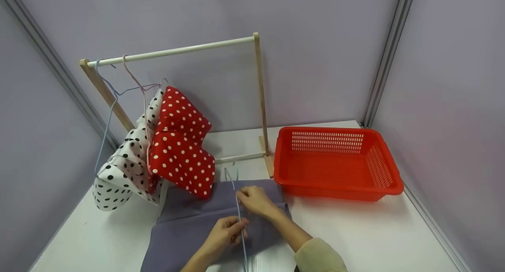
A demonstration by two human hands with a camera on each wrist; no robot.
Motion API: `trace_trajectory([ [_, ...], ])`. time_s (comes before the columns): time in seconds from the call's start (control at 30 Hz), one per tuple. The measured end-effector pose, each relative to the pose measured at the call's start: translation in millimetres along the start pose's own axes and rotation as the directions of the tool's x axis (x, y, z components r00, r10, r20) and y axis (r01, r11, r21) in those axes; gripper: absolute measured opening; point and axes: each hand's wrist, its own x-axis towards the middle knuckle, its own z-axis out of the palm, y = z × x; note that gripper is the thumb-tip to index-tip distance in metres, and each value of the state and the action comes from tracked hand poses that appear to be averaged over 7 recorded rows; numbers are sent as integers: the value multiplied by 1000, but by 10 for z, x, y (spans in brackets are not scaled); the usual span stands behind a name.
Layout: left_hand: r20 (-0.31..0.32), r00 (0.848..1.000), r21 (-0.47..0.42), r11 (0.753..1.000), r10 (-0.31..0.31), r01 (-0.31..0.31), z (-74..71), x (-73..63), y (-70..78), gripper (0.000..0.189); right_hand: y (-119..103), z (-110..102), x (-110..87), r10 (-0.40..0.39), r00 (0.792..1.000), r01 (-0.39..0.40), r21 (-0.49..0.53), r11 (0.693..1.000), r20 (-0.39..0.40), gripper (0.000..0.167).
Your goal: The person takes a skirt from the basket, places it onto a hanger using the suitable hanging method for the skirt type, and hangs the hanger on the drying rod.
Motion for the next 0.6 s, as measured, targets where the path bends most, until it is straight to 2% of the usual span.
trace_trajectory([
  [0.03,-43,999,-12,1000,-1,0,-21,-28,4,25,45,-21,-45,-28,997,29,-21,999,78,26],
  [0.1,-126,992,0,1000,-1,1,-79,-79,25,23,144,-54,-157,-54,977,88,-156,984,208,35],
  [0.13,-167,986,20,1000,4,-1,-121,-109,43,22,188,-52,-213,-62,965,126,-244,962,254,39],
  [0.2,-235,972,66,998,15,1,-205,-165,102,20,275,-34,-317,-67,948,196,-410,891,310,40],
  [0.3,-307,950,154,988,55,-7,-297,-258,264,18,380,17,-429,-80,946,258,-575,776,315,37],
  [0.37,-343,936,205,979,78,-7,-338,-324,379,19,436,56,-471,-116,946,287,-622,728,301,34],
  [0.47,-377,921,238,971,98,-6,-390,-380,486,21,487,86,-514,-170,944,320,-664,676,282,33],
  [0.6,-390,911,273,961,136,-27,-478,-340,447,23,508,68,-574,-205,943,333,-696,636,263,32],
])
